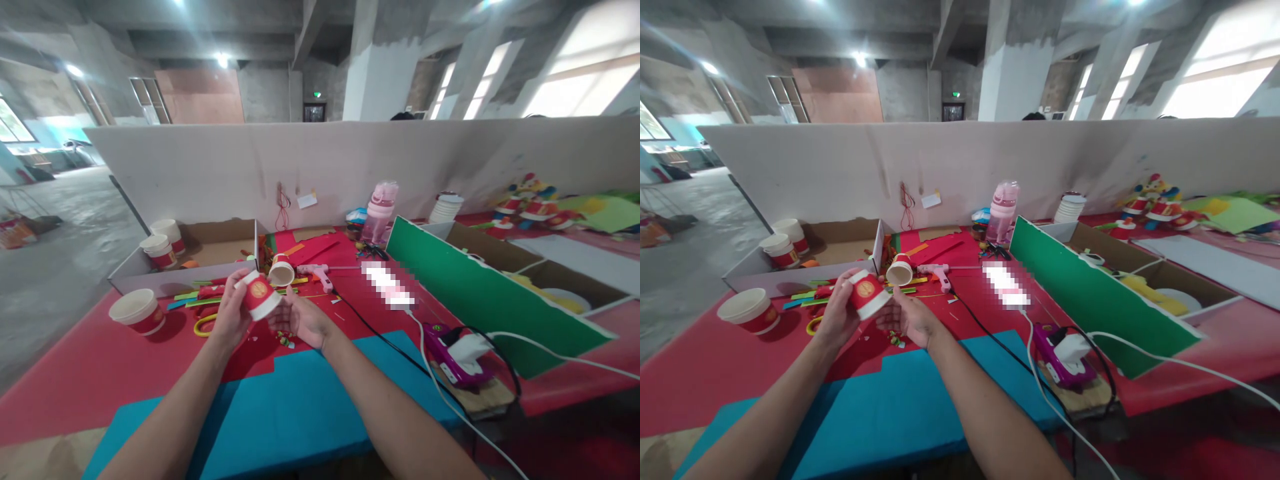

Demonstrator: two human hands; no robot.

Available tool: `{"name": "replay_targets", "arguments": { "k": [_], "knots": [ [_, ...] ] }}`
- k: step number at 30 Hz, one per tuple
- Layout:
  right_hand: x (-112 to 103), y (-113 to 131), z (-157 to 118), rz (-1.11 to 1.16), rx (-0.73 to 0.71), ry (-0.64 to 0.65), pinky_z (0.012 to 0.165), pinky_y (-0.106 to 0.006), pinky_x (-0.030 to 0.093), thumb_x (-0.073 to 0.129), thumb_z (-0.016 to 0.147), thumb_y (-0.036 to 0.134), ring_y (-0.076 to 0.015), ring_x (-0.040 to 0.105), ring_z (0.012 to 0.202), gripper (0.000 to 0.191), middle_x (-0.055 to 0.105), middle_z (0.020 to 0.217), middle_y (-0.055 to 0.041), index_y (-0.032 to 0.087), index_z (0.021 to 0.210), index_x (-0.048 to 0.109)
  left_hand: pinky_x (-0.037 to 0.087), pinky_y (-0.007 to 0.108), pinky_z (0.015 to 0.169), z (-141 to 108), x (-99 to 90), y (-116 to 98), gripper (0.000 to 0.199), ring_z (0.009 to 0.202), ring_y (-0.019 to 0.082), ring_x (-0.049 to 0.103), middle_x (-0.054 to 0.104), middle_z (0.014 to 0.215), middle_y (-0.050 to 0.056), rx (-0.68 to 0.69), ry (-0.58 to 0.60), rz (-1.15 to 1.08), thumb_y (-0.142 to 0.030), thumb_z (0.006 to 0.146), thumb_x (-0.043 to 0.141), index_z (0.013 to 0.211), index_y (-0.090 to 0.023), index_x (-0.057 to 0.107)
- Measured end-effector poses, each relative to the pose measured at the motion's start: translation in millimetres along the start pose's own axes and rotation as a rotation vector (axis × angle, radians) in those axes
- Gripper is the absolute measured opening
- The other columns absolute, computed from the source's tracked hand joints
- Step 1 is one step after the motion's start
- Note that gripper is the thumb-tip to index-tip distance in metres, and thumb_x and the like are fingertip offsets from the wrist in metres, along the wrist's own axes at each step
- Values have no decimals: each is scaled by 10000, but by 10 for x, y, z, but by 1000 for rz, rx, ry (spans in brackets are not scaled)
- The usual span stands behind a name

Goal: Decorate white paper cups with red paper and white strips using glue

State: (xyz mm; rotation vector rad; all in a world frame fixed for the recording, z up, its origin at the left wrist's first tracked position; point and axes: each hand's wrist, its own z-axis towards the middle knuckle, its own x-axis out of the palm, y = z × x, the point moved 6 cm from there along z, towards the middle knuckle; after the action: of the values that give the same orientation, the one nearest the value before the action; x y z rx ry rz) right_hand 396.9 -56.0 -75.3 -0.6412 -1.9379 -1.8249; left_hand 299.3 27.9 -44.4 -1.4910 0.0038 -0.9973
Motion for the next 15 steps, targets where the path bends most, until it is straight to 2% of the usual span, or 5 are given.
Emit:
{"name": "replay_targets", "arguments": {
  "k": [2, 4, 7, 10, 15],
  "knots": [
    [-37, 17, 18, 57, -53, -33, 726, -302, 514, 720, 706, 518, -149, 644, 713, 413, 705, 796, -45, 163, 906, 662, 517, 296, 854, -54, 103, 8, 510, 1003, 207, 637, 653, 1144, 60, 28, 109, 91, -291, 715, 744, 1185, -250, 553],
    [-75, 81, 22, 0, -160, -75, 766, -310, 505, 757, 680, 470, -161, 648, 766, 399, 711, 832, -33, 176, 935, 669, 508, 289, 859, -80, 135, 34, 561, 1008, 200, 627, 637, 1163, 63, 6, 147, 163, -266, 714, 743, 1234, -257, 531],
    [-84, 214, -21, -315, -330, -150, 800, -331, 492, 735, 702, 451, -206, 646, 838, 345, 712, 823, -25, 173, 905, 706, 521, 270, 804, -68, 83, 50, 597, 913, 169, 640, 652, 1080, 51, -20, 93, 260, -267, 712, 746, 1260, -253, 510],
    [-34, 341, -97, -673, -477, -222, 808, -341, 483, 696, 745, 424, -234, 637, 861, 271, 707, 806, -19, 182, 861, 728, 547, 267, 707, -43, 41, 78, 568, 795, 156, 643, 663, 975, 44, -66, 69, 305, -277, 671, 777, 1188, -219, 549],
    [-23, 484, -191, -820, -603, -365, 759, -300, 478, 670, 770, 388, -190, 619, 775, 216, 688, 811, -27, 183, 836, 683, 559, 269, 618, -25, 6, 98, 419, 721, 164, 652, 675, 896, 35, -106, 9, 215, -322, 635, 794, 986, -182, 612]
  ]
}}
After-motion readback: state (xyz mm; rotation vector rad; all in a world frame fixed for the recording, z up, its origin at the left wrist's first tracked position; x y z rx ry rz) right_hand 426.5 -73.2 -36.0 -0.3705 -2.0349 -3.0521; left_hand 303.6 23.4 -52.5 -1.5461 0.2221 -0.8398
